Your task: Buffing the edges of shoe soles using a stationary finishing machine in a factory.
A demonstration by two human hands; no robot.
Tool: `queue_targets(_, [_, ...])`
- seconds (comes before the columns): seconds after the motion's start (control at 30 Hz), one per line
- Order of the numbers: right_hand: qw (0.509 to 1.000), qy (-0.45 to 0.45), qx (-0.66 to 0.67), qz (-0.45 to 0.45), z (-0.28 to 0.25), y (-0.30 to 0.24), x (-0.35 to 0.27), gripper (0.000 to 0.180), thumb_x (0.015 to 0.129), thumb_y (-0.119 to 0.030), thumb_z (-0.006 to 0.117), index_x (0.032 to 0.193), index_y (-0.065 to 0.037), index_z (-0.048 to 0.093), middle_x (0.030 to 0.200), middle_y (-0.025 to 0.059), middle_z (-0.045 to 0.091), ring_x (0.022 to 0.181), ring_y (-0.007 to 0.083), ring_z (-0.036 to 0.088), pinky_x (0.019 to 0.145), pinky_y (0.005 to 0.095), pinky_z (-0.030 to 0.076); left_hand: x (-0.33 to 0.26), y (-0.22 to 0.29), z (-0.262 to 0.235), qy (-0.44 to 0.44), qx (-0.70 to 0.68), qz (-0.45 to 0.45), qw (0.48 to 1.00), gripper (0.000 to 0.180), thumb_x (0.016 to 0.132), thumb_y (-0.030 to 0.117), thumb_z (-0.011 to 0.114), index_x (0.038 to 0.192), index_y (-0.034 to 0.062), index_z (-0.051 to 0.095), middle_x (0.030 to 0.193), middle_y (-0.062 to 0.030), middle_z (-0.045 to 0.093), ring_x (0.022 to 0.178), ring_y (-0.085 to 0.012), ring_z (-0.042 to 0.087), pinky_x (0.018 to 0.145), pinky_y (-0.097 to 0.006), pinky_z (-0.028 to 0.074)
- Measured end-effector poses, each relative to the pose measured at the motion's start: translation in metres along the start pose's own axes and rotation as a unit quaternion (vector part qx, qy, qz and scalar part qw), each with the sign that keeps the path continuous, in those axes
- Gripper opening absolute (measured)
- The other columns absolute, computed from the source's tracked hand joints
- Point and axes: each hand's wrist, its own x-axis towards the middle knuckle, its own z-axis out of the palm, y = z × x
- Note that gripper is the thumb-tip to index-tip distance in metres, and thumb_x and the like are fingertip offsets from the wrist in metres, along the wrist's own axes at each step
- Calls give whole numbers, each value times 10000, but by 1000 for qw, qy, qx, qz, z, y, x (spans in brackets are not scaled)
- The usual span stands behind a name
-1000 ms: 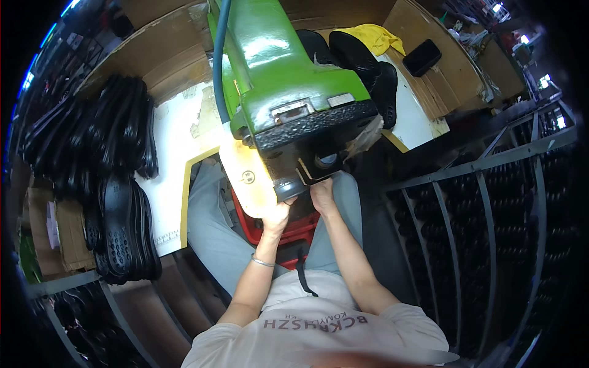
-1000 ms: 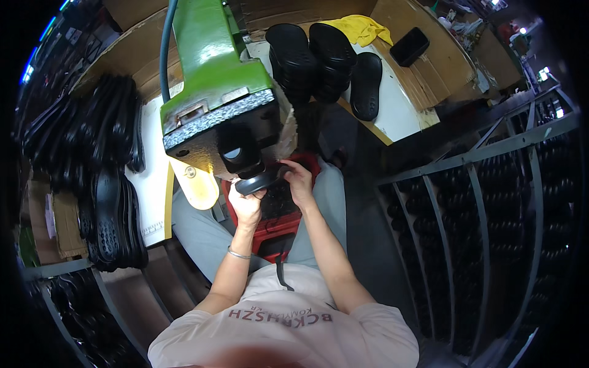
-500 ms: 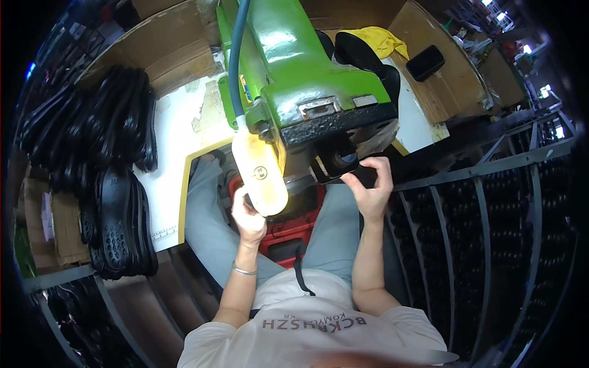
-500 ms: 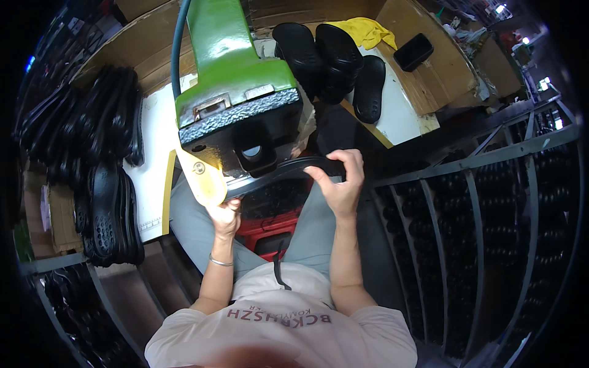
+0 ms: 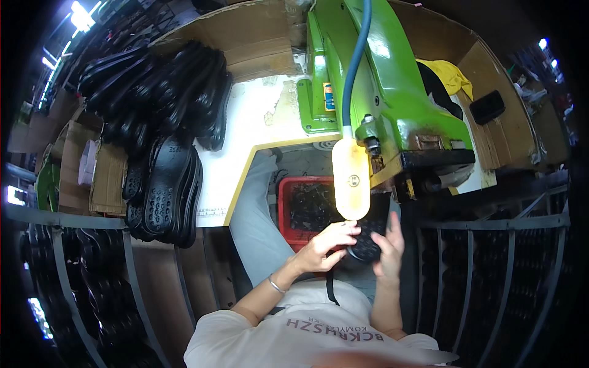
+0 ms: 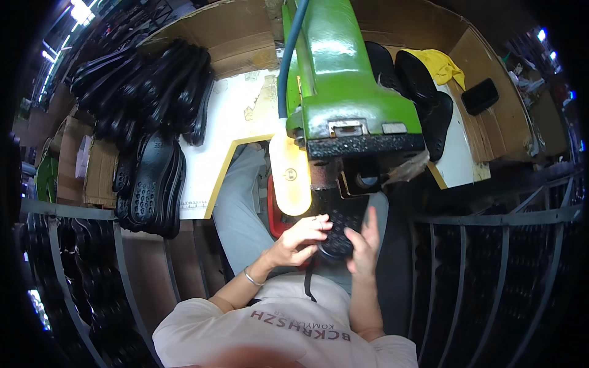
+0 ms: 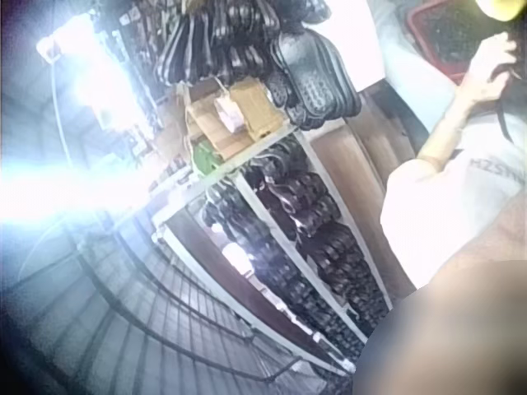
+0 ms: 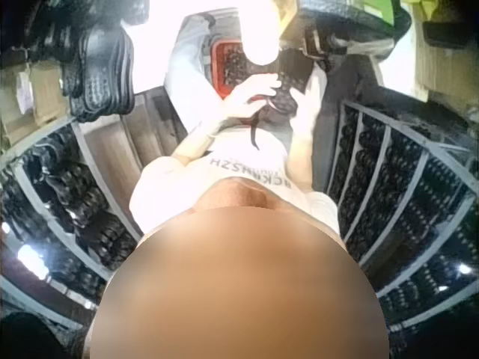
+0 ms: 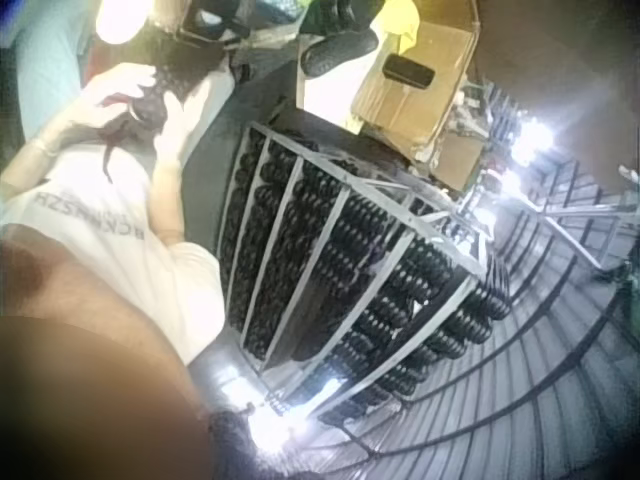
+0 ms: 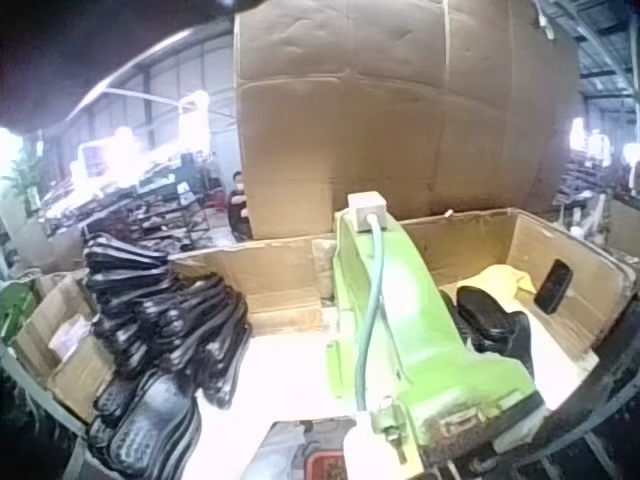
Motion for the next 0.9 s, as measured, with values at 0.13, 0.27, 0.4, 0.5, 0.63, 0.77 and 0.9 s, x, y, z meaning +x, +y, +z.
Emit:
queue_targets(0.13, [977,44,-126,-168,-47,-63,-6,820,675,44,560,1444,78,280,1375,242,454,1222,285,517,1040,378,402,49,-4,-56,170,202,-56,963,171,736,-27,631,898,24,645,1015,-136,621,885,-284,615,796,-378,505])
queue_targets(0.27, [928,125,-169,-307,-85,-132,40,661,823,118,503,1446,65,290,1378,207,467,1228,259,512,1051,348,377,68,-40,-178,382,512,-58,767,317,713,54,745,985,23,583,936,-128,573,938,-303,547,817,-400,440])
queue_targets(0.4, [902,184,-228,-317,-156,-179,146,651,818,156,472,1440,65,303,1505,176,334,1383,228,344,1087,289,281,35,-99,-292,373,619,-145,676,438,697,113,789,1051,13,551,1004,-188,580,984,-382,547,824,-454,444])
queue_targets(0.5, [903,211,-257,-273,-206,-202,197,645,814,158,453,1435,78,300,1516,182,307,1411,237,293,1108,296,249,58,-106,-263,332,639,-192,667,423,708,115,777,1050,12,551,958,-193,579,929,-398,582,805,-470,456])
queue_targets(0.63, [880,255,-302,-263,-257,-201,230,637,778,137,479,1402,27,405,1363,167,519,1247,277,504,1032,326,361,61,-74,-223,296,556,-200,750,323,719,73,741,991,-21,595,924,-162,572,911,-364,579,801,-441,455])
queue_targets(0.77, [630,393,-572,-348,-178,-160,206,587,726,127,506,1300,4,522,1287,203,548,1182,301,538,983,348,403,12,12,-178,311,397,-89,859,290,729,28,715,977,-34,577,893,-106,543,852,-256,551,783,-345,451])
queue_targets(0.9, [819,153,-405,-376,-124,-88,143,518,792,25,611,1300,-5,516,1279,180,534,1155,268,540,972,374,427,0,43,-114,284,231,-183,912,269,706,-11,713,942,-19,585,851,-59,545,771,-161,536,709,-278,448])
